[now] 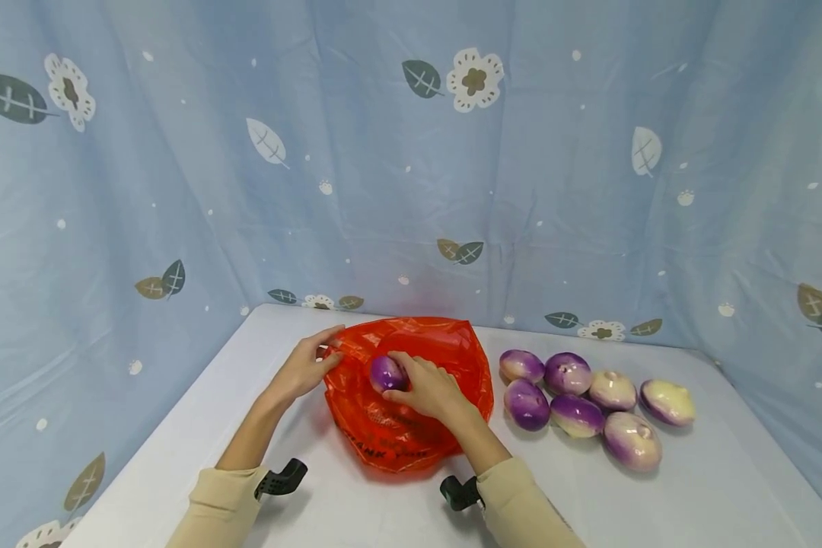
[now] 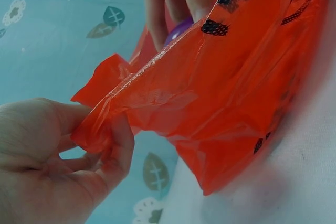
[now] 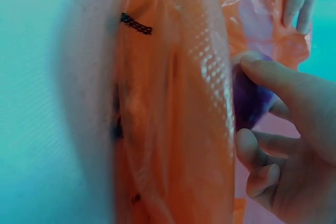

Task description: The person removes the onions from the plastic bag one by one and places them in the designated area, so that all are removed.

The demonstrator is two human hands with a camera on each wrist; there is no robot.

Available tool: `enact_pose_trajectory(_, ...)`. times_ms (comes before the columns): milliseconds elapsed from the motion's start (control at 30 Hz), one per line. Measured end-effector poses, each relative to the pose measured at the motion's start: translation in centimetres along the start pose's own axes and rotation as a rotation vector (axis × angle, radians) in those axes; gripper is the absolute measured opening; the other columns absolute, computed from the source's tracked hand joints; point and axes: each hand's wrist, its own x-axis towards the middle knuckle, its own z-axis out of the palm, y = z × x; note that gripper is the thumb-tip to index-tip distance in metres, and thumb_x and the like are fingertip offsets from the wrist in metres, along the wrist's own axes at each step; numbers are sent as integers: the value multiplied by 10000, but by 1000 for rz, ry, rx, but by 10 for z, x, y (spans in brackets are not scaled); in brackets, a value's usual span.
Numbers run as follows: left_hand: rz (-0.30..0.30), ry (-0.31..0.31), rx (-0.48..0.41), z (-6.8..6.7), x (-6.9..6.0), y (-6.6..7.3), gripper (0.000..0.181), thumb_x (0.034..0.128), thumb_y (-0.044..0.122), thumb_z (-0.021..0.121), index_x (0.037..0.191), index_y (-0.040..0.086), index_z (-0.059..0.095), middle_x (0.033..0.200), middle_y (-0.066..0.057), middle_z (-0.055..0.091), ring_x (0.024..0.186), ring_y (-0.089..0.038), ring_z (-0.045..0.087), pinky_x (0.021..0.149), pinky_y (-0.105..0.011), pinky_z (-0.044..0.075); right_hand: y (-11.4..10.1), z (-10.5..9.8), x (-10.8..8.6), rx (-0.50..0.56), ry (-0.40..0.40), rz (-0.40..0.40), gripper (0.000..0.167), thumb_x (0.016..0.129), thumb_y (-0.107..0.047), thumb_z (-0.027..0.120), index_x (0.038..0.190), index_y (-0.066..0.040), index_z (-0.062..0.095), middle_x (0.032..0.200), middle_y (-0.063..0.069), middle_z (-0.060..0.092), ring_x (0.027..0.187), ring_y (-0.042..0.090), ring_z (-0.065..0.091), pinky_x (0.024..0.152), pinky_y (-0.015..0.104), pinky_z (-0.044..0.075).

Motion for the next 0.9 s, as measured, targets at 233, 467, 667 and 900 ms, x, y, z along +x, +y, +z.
enact_pose_trajectory(233,10,11,9,1,-2,-1,504,960,58,566,1451,29,453,1177,-193,622,952,-271,585,710,-210,521,4,-4,-15,-2,0,-19,716,831,-436,750,1456,-278,440,1352,74,592,1263,325,543,992,629,457)
enact_pose_trajectory(467,9,11,1,3,-1,1,500,958,50,564,1446,26,458,1192,-205,624,935,-268,586,690,-212,517,9,-10,-30,-38,25,-40,704,828,-433,756,1444,-274,456,1328,78,603,1236,316,564,974,608,479)
enact_pose_trajectory(667,8,9,0,4,1,2,501,961,60,563,1449,31,456,1203,-198,623,952,-270,581,700,-227,511,16,-17,-46,-77,89,-38,707,826,-450,752,1446,-290,453,1351,97,589,1216,340,585,951,629,484)
enact_pose_trajectory(900,9,13,10,3,1,0,505,958,62,576,1448,39,460,1193,-194,622,929,-267,565,684,-245,497,24,-27,-65,-111,163,-29,720,821,-473,749,1451,-289,452,1369,112,578,1218,336,592,958,647,471)
